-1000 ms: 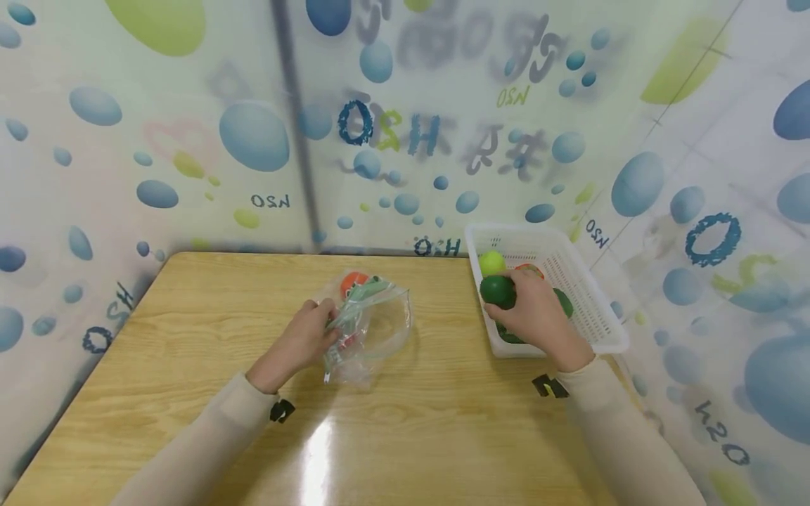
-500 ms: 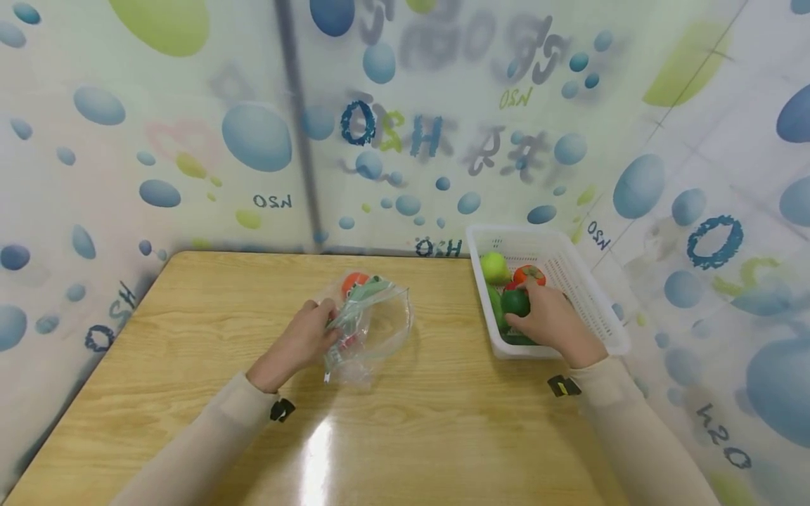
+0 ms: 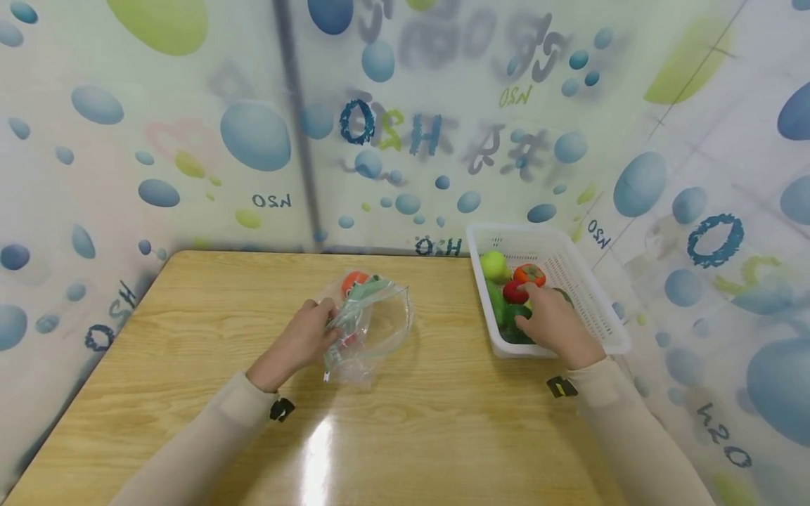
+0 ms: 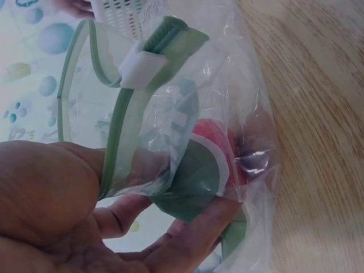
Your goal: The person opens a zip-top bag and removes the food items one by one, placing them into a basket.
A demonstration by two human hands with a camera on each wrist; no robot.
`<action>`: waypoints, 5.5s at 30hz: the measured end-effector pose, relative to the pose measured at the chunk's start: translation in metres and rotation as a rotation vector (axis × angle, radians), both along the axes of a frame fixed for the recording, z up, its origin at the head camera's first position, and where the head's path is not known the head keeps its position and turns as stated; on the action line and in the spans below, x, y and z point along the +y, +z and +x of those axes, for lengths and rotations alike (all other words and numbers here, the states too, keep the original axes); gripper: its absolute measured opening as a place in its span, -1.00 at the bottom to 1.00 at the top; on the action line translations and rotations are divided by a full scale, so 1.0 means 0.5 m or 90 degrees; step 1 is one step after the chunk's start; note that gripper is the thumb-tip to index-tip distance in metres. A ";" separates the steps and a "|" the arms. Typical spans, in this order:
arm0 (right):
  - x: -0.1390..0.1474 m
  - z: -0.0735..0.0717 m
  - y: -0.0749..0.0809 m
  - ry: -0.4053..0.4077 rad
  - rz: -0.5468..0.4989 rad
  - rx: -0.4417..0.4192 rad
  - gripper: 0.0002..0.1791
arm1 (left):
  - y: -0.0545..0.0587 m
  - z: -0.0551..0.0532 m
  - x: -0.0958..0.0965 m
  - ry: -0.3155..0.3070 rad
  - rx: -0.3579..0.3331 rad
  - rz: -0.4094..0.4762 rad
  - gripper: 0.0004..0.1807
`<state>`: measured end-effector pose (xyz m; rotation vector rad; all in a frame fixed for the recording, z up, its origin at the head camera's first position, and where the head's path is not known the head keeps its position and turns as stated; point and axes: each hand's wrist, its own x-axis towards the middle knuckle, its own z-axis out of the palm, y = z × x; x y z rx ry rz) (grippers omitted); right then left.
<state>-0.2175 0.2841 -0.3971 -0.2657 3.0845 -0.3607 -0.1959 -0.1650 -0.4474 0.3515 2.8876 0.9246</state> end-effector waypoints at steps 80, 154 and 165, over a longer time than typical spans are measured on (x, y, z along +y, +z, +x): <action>-0.432 -0.014 -0.113 0.339 -0.121 0.045 -0.51 | -0.006 -0.017 -0.017 -0.037 0.036 0.019 -0.77; -0.409 0.061 -0.076 0.314 -0.166 0.020 -0.25 | -0.029 -0.018 -0.014 -0.044 -0.020 -0.014 -0.81; -0.376 0.065 -0.054 0.332 -0.183 0.067 -0.32 | -0.024 -0.016 -0.016 -0.039 -0.045 0.002 -0.82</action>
